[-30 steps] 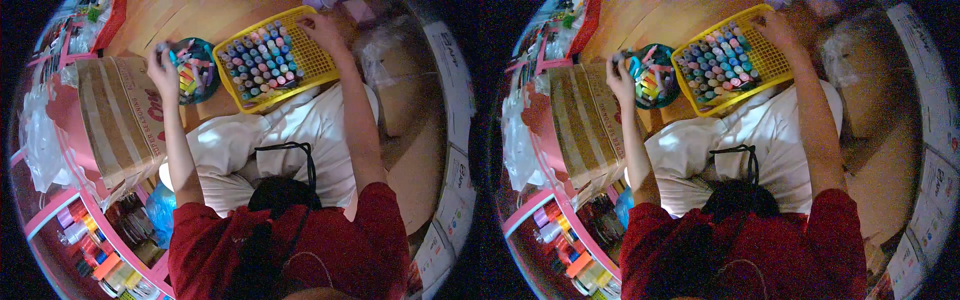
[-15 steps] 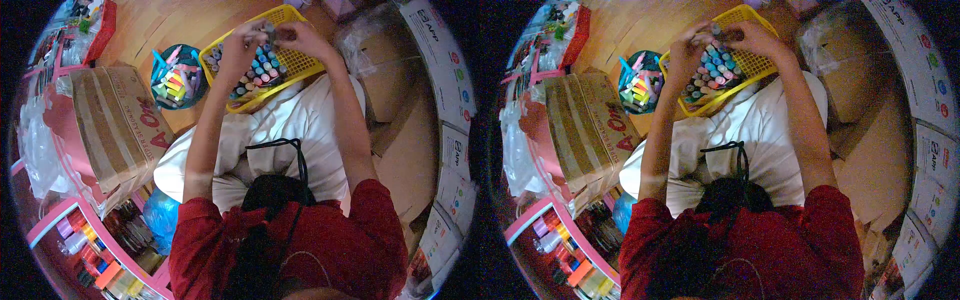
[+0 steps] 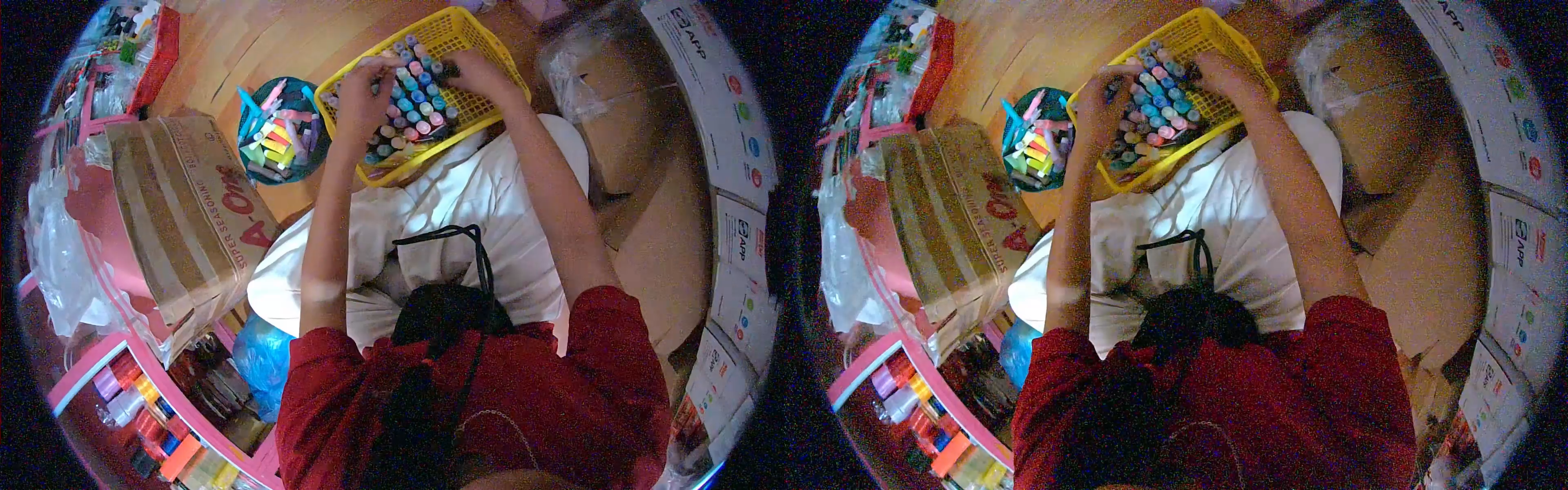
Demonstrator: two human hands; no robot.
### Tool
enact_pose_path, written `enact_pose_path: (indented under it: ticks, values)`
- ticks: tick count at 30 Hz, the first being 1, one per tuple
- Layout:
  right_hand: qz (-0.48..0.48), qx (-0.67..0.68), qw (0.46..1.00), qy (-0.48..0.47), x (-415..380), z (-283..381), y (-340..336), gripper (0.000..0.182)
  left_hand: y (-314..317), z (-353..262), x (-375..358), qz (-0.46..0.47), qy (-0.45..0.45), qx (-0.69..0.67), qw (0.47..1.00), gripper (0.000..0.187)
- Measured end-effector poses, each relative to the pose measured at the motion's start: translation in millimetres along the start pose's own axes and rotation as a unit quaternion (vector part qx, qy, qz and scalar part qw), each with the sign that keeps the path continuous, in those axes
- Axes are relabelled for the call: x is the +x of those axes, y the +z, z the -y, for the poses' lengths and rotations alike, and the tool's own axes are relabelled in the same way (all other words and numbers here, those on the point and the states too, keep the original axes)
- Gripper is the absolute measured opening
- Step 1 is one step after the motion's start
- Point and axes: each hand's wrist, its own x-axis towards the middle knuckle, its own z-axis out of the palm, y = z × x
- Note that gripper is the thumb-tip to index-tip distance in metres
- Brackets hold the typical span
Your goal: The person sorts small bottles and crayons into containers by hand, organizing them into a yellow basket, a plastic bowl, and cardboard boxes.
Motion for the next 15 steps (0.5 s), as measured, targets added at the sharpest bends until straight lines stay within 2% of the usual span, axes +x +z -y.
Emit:
enact_pose_path:
  ticks: [15]
  values:
    - [-0.005, 0.017, 0.999, -0.031, -1.9, 6.8, 0.4, 0.046, -4.8, 4.9, -4.4, -0.011, 0.018, 0.0, 1.0, 0.015]
